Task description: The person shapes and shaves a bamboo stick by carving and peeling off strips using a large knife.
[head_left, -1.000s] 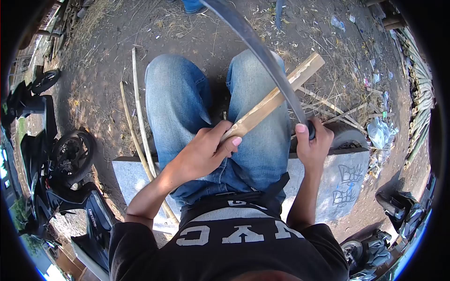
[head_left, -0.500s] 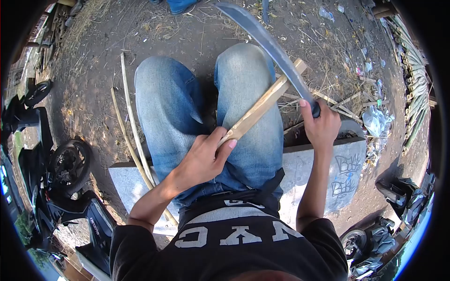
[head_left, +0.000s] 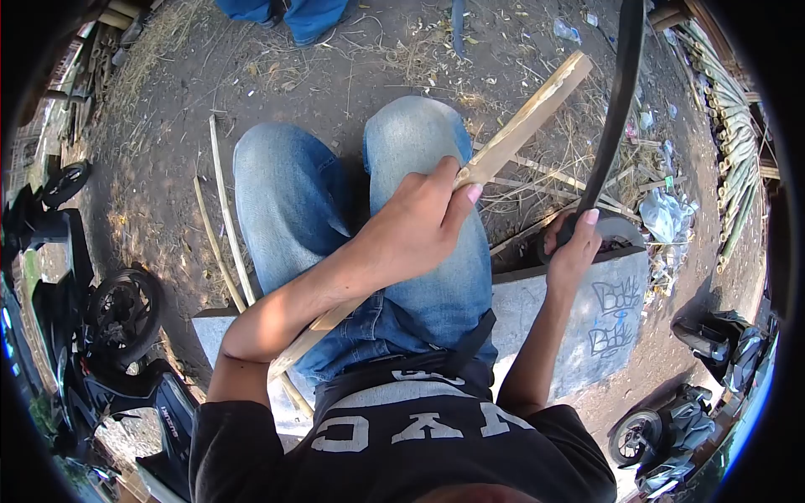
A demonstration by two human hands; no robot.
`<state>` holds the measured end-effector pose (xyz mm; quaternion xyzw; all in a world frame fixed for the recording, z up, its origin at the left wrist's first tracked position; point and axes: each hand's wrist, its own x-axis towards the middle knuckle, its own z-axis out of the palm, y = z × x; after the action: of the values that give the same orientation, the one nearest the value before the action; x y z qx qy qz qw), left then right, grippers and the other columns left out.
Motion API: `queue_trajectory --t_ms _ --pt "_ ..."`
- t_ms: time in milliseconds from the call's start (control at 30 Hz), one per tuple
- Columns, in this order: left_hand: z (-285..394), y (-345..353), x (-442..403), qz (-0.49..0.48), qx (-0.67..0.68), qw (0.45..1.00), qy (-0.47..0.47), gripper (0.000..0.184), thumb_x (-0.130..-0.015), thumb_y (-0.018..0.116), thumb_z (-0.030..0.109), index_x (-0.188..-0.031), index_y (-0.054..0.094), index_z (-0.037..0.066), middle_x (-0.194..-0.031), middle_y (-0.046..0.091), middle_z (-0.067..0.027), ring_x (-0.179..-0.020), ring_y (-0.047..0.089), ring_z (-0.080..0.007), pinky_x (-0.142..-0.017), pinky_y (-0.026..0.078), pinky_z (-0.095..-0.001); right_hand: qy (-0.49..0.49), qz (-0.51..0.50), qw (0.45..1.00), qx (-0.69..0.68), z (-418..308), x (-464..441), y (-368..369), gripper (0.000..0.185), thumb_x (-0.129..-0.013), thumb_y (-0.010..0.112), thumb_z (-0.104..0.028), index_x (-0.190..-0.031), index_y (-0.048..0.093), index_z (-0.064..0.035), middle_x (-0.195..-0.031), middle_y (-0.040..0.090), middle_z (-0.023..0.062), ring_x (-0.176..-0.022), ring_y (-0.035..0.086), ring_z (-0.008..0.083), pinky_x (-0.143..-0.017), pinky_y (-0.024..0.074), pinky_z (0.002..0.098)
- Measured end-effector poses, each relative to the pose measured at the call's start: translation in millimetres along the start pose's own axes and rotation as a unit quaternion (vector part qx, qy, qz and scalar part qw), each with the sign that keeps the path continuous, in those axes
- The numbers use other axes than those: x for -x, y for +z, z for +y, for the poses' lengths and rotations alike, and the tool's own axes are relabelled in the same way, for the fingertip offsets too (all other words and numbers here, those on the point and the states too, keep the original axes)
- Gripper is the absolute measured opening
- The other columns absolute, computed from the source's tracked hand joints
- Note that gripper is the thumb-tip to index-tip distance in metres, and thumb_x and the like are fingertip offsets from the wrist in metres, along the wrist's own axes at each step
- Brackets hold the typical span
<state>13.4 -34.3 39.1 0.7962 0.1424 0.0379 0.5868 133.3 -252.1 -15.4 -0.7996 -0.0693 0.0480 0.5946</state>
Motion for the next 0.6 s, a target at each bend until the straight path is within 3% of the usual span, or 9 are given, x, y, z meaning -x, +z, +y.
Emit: queue_trajectory --t_ms 33,100,133,200,267,333,433,500,600 --pt "-8 5 -4 -0.006 -0.001 1.000 0.011 0.026 -0.105 0.053 0.018 -0.089 0.047 -0.002 -0.054 0.052 -0.0132 -0.045 0.055 -0.0183 -0.043 0.036 -0.0373 0.006 -0.023 1.000 -0.002 7 0 2 0.061 -0.105 0.047 -0.047 -0.067 0.053 -0.0004 -0.052 0.046 0.0024 -0.046 0.047 0.0122 -0.045 0.0343 0.0291" --pt "-15 9 -12 -0.015 -0.023 0.998 0.055 0.026 -0.105 0.054 0.019 -0.093 0.049 -0.004 -0.055 0.054 -0.0137 -0.046 0.058 -0.0184 -0.042 0.039 -0.0357 -0.104 -0.057 0.986 0.117 15 -1 7 0.057 -0.106 0.048 -0.045 -0.069 0.052 -0.0009 -0.053 0.045 0.0004 -0.046 0.042 0.0109 -0.045 0.0309 0.0289" --pt "-13 8 -14 -0.022 -0.022 0.998 0.058 0.026 -0.105 0.054 0.019 -0.093 0.049 -0.004 -0.055 0.054 -0.0137 -0.046 0.058 -0.0184 -0.042 0.039 -0.0357 -0.146 -0.078 0.975 0.150 10 -2 7 0.054 -0.099 0.061 -0.042 -0.069 0.055 0.0023 -0.051 0.046 0.0043 -0.045 0.045 0.0152 -0.045 0.0329 0.0319" --pt "-8 3 -13 -0.082 0.074 0.991 -0.070 0.026 -0.104 0.054 0.020 -0.098 0.051 -0.005 -0.055 0.055 -0.0136 -0.047 0.062 -0.0183 -0.041 0.043 -0.0338 -0.181 -0.089 0.953 0.227 5 -2 8 0.053 -0.095 0.065 -0.044 -0.071 0.057 0.0031 -0.051 0.046 0.0071 -0.045 0.046 0.0187 -0.046 0.0351 0.0335" --pt "-14 1 -14 -0.085 0.074 0.992 -0.063 0.026 -0.104 0.054 0.019 -0.103 0.053 -0.006 -0.057 0.058 -0.0142 -0.048 0.064 -0.0182 -0.041 0.045 -0.0330 -0.219 -0.113 0.918 0.310 -7 -6 13 0.052 -0.087 0.072 -0.047 -0.074 0.060 0.0021 -0.053 0.047 0.0146 -0.046 0.052 0.0306 -0.050 0.0422 0.0380" --pt "-24 4 -12 -0.084 0.078 0.992 -0.055 0.027 -0.104 0.054 0.019 -0.108 0.054 -0.007 -0.059 0.060 -0.0148 -0.049 0.065 -0.0181 -0.040 0.046 -0.0322 -0.255 -0.121 0.898 0.339 -10 -17 16 0.056 -0.085 0.073 -0.054 -0.071 0.060 -0.0011 -0.050 0.049 0.0136 -0.045 0.055 0.0317 -0.047 0.0434 0.0389" --pt "-34 10 -11 0.008 0.026 0.999 0.047 0.027 -0.103 0.056 0.018 -0.113 0.055 -0.007 -0.063 0.062 -0.0190 -0.050 0.066 -0.0240 -0.043 0.046 -0.0360 -0.323 -0.127 0.854 0.387 -16 -27 16 0.061 -0.081 0.073 -0.063 -0.068 0.060 -0.0050 -0.047 0.051 0.0116 -0.044 0.059 0.0314 -0.045 0.0446 0.0393" --pt "-34 10 -11 0.042 0.030 0.995 0.089 0.024 -0.101 0.057 0.015 -0.101 0.053 -0.009 -0.059 0.058 -0.0221 -0.053 0.062 -0.0409 -0.048 0.044 -0.0478 -0.353 -0.130 0.833 0.407 -17 -31 16 0.062 -0.080 0.072 -0.065 -0.069 0.060 -0.0056 -0.046 0.051 0.0106 -0.044 0.059 0.0300 -0.045 0.0446 0.0388" --pt "-36 10 -7 0.047 0.020 0.995 0.080 0.027 -0.102 0.057 0.018 -0.108 0.056 -0.008 -0.061 0.059 -0.0234 -0.054 0.065 -0.0376 -0.050 0.045 -0.0442 -0.369 -0.140 0.815 0.425 -17 -34 15 0.064 -0.078 0.071 -0.070 -0.071 0.061 -0.0064 -0.046 0.050 0.0084 -0.044 0.059 0.0276 -0.046 0.0443 0.0390"
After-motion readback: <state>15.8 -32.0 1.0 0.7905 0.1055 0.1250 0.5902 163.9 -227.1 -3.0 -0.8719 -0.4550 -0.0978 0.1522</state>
